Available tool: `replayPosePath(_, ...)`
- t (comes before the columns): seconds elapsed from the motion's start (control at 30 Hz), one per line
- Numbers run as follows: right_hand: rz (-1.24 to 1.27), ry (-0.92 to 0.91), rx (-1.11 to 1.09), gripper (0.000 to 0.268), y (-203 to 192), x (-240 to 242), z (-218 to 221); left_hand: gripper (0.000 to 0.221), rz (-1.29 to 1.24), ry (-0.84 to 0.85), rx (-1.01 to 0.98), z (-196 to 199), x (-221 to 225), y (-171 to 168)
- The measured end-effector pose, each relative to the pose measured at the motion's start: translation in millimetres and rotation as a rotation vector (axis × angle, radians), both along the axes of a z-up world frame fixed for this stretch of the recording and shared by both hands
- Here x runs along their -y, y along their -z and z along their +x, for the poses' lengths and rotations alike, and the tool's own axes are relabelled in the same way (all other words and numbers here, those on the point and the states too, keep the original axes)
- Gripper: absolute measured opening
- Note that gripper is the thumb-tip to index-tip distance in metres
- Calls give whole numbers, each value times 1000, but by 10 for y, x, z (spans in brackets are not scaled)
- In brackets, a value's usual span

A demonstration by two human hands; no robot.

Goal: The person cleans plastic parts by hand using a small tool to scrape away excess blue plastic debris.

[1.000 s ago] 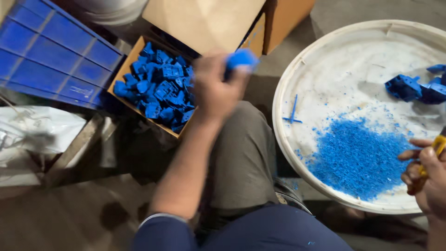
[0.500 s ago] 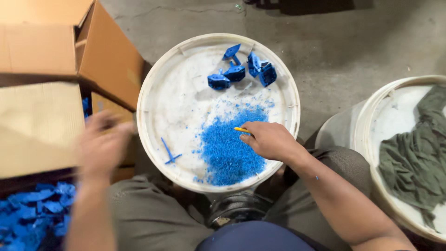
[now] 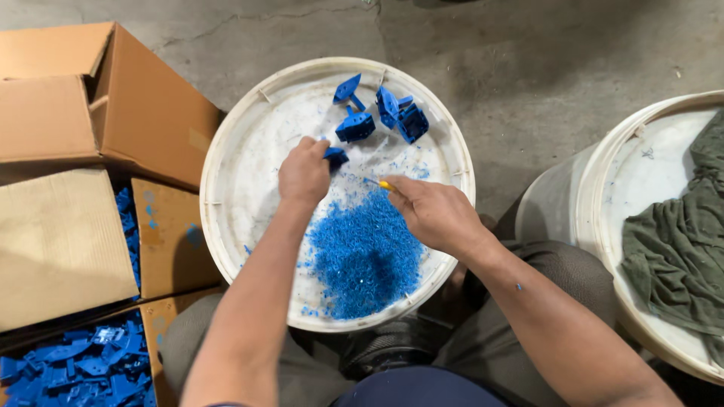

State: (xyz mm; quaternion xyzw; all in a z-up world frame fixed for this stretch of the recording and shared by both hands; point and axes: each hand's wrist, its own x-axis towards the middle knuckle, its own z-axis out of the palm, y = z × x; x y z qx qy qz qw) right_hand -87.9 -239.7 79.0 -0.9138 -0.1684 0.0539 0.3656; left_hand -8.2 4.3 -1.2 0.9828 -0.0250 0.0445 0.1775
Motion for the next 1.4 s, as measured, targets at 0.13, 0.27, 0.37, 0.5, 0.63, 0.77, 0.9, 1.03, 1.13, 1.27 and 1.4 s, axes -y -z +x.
replayPosePath(0.13, 218, 3, -109, 51, 29, -57, -85, 27, -456, 10, 154, -694, -189, -66)
replayPosePath(0.27, 425, -114, -176, 35, 143, -243, -191, 31, -1094, -129, -181, -1257, -242, -13)
replayPosePath(0.37, 406, -152, -204, 30, 147, -445, -211, 32, -1436, -135, -229, -1319, -251, 83)
replayPosePath(0.5, 122, -96, -158, 38, 87, -652, -316, 33, -1627, -29, -171, -1342, -289, 161)
replayPosePath(0.63, -10, -162, 15, 73, -22, -869, -265, 23, -1592, -35, -119, -1291, -325, 96)
replayPosePath(0.77, -127, -189, -2, 69, 7, -978, -249, 26, -1590, -155, -62, -1289, -198, 125)
replayPosePath(0.9, -198, -214, -22, 69, 66, -989, -219, 17, -1611, -174, -57, -1273, -184, 126)
replayPosePath(1.03, -216, -242, 1, 67, 92, -971, -178, 15, -1576, -167, -48, -1258, -169, 99)
replayPosePath(1.13, -163, -198, 47, 71, 110, -947, -183, 13, -1606, -148, -53, -1225, -156, 113)
replayPosePath(1.27, -184, -268, 53, 63, 141, -921, -149, 12, -1578, -164, -66, -1196, -140, 142)
replayPosePath(1.4, -180, -267, 47, 65, 140, -902, -142, 12, -1566, -166, -75, -1185, -114, 134)
